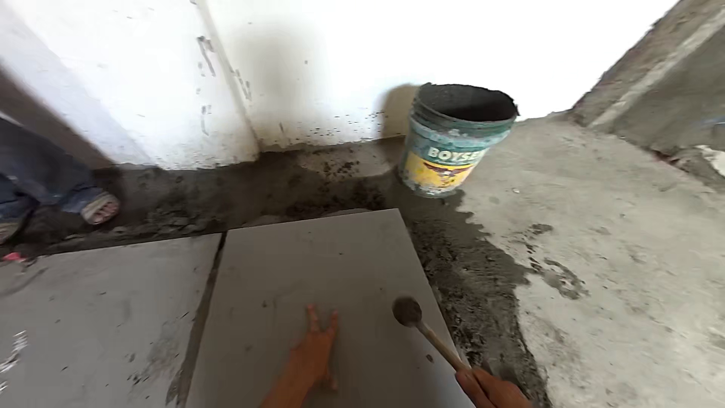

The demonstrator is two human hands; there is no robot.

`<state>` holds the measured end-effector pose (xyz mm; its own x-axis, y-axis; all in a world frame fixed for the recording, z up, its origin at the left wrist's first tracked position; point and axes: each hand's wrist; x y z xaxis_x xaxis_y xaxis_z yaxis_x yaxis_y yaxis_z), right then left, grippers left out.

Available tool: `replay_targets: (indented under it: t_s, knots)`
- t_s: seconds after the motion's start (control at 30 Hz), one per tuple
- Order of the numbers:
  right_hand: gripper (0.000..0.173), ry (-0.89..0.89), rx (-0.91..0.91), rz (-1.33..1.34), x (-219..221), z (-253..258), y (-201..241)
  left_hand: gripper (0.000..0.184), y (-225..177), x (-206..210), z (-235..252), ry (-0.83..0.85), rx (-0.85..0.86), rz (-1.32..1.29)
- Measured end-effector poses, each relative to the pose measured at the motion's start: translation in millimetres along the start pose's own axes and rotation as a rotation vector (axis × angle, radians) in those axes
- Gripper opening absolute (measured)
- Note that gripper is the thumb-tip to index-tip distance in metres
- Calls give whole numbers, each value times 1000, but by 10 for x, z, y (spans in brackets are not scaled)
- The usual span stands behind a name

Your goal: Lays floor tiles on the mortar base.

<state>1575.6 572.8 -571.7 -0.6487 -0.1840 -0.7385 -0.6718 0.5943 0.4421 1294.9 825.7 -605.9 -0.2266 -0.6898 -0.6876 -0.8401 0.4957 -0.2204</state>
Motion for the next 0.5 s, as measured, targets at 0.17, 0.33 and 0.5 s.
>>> replay_targets:
  t_s: [0.17, 0.33, 0.5]
  knots:
    - [69, 22, 83, 194, -182, 754, 118, 142, -35, -21, 28, 59, -13, 102]
    - [62, -113, 101, 273, -515, 1333, 493, 143, -39, -77, 32, 96, -2, 124]
    - [65, -99, 196, 218, -724, 1842, 777, 139, -32, -67, 7, 52, 12, 121]
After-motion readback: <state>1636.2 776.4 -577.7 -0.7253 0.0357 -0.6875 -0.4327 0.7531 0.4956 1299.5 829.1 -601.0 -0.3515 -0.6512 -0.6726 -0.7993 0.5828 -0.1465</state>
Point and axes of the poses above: each hand's wrist, its own z-axis towards the middle knuckle, its own x-axis out of the palm, y = z × x, and after that the axes turned 2 degrees about x, right-handed
